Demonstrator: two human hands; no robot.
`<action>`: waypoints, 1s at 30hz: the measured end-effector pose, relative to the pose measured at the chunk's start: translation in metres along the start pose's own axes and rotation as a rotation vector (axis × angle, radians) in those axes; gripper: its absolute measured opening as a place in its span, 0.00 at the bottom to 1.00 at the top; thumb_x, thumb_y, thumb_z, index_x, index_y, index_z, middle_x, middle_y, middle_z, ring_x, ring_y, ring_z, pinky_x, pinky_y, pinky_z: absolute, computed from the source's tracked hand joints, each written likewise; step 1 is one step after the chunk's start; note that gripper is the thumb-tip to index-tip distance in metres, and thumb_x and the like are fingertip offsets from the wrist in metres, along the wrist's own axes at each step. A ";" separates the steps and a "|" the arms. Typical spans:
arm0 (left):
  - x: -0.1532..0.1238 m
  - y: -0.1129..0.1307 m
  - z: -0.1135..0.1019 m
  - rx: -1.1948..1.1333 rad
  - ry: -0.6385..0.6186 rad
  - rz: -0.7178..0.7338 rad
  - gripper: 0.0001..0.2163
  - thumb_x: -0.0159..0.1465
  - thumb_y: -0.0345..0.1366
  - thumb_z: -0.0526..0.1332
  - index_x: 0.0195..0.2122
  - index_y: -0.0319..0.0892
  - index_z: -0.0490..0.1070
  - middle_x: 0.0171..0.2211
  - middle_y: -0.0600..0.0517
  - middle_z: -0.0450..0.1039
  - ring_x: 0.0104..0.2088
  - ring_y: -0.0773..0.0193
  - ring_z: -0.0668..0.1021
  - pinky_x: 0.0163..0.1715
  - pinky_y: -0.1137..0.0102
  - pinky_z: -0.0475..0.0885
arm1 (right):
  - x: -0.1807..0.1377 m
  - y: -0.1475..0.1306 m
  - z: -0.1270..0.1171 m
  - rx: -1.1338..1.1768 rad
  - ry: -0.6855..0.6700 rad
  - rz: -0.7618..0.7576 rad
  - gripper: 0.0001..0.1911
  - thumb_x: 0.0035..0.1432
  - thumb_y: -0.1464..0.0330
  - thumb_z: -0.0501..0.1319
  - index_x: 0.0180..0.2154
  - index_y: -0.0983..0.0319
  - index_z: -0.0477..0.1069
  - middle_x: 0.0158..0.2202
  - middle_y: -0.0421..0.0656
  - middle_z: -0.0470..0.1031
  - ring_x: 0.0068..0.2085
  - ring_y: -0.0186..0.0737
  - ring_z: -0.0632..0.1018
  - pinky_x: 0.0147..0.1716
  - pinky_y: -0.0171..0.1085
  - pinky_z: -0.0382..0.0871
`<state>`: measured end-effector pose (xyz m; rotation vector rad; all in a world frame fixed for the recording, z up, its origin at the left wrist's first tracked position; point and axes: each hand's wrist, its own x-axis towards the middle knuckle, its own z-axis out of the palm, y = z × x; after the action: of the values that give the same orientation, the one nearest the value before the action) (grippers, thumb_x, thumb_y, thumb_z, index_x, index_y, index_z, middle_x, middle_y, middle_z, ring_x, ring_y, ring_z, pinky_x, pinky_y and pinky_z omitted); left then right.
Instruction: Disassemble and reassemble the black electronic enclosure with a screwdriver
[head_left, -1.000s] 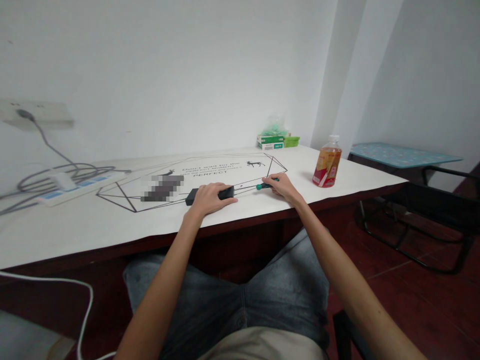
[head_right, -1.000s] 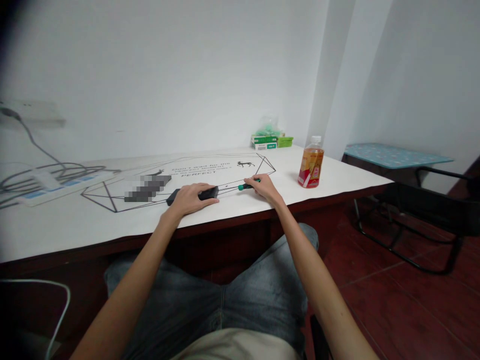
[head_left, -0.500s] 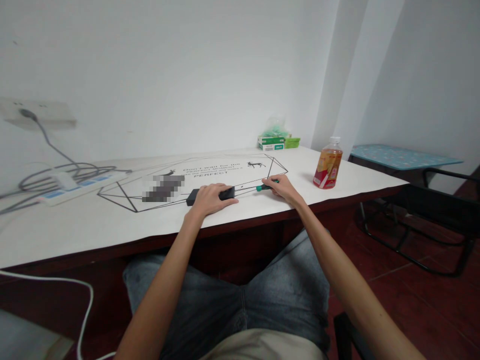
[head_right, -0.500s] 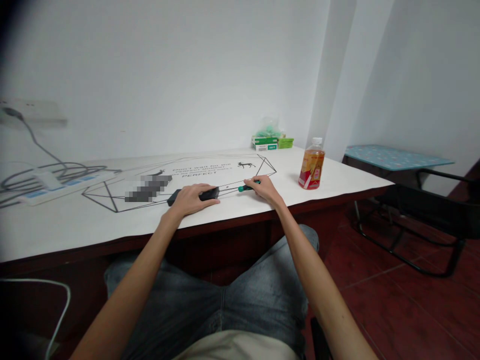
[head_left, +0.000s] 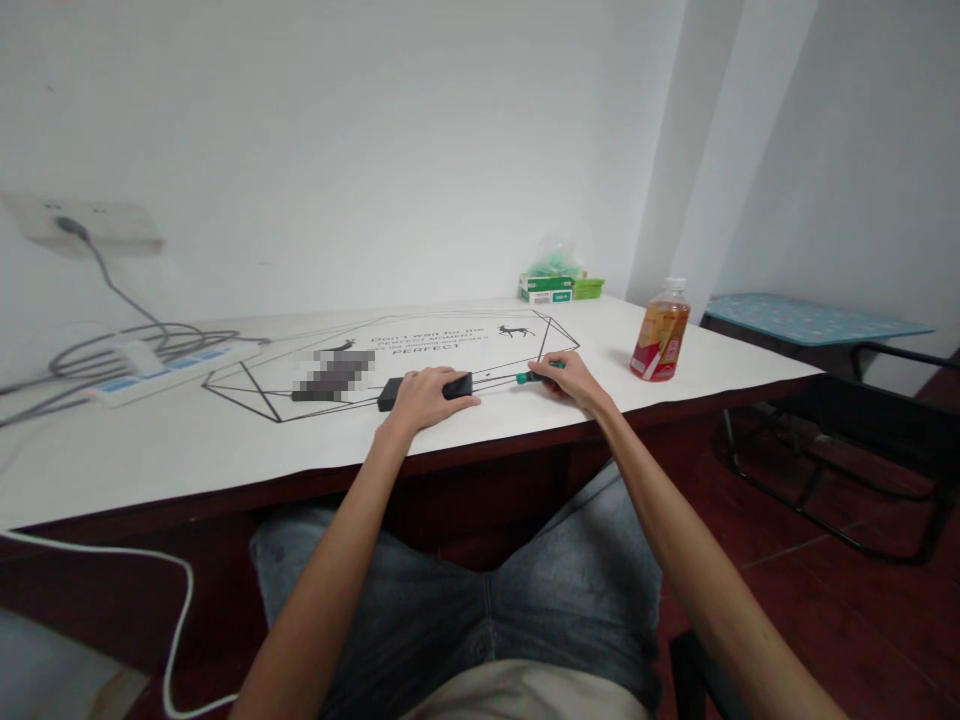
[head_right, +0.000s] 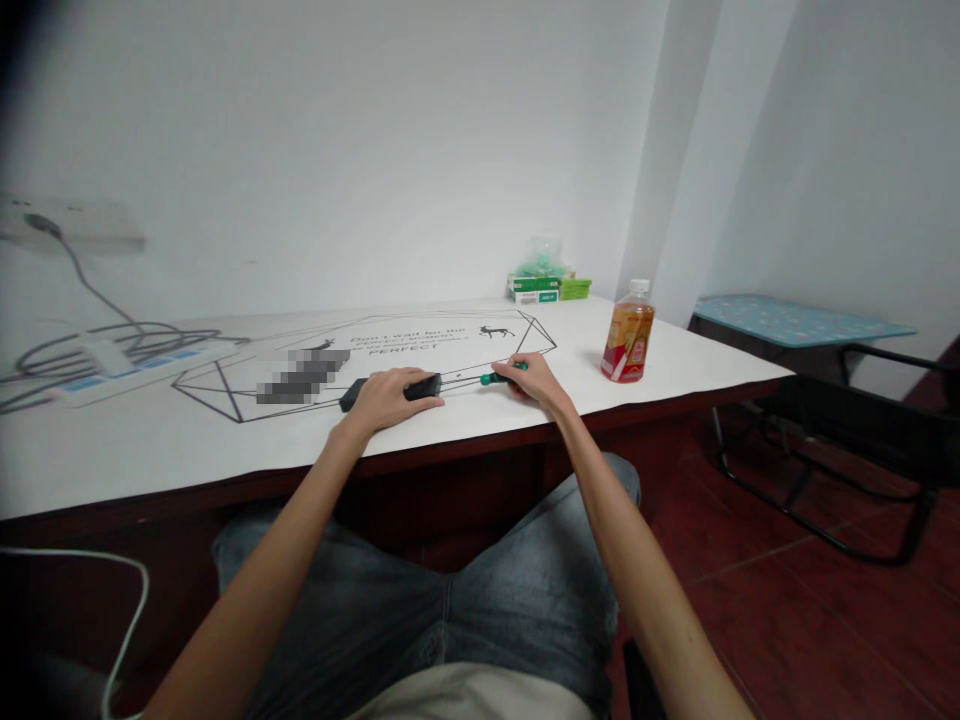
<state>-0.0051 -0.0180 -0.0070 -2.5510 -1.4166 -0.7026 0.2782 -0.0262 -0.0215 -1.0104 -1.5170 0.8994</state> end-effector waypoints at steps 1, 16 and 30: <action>0.000 0.000 0.000 -0.001 0.000 -0.001 0.24 0.61 0.59 0.64 0.53 0.52 0.80 0.54 0.49 0.80 0.53 0.46 0.79 0.52 0.57 0.69 | 0.000 0.001 0.000 -0.043 0.008 -0.015 0.28 0.51 0.45 0.69 0.20 0.61 0.63 0.14 0.37 0.63 0.16 0.28 0.60 0.16 0.32 0.49; -0.001 0.000 0.000 0.013 -0.017 0.007 0.25 0.63 0.60 0.63 0.54 0.52 0.79 0.54 0.48 0.79 0.52 0.46 0.79 0.51 0.58 0.69 | -0.002 -0.002 -0.001 -0.070 -0.034 -0.029 0.29 0.52 0.45 0.68 0.19 0.61 0.63 0.13 0.36 0.62 0.16 0.28 0.61 0.16 0.32 0.49; -0.002 0.004 -0.003 0.053 -0.071 -0.027 0.28 0.64 0.61 0.61 0.59 0.50 0.76 0.58 0.49 0.77 0.56 0.46 0.77 0.55 0.57 0.67 | -0.004 -0.005 0.000 -0.139 -0.006 -0.032 0.29 0.50 0.43 0.68 0.21 0.60 0.64 0.14 0.37 0.64 0.18 0.30 0.62 0.18 0.34 0.51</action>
<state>-0.0037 -0.0227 -0.0049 -2.5444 -1.4739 -0.5767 0.2776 -0.0314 -0.0181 -1.0805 -1.6135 0.7834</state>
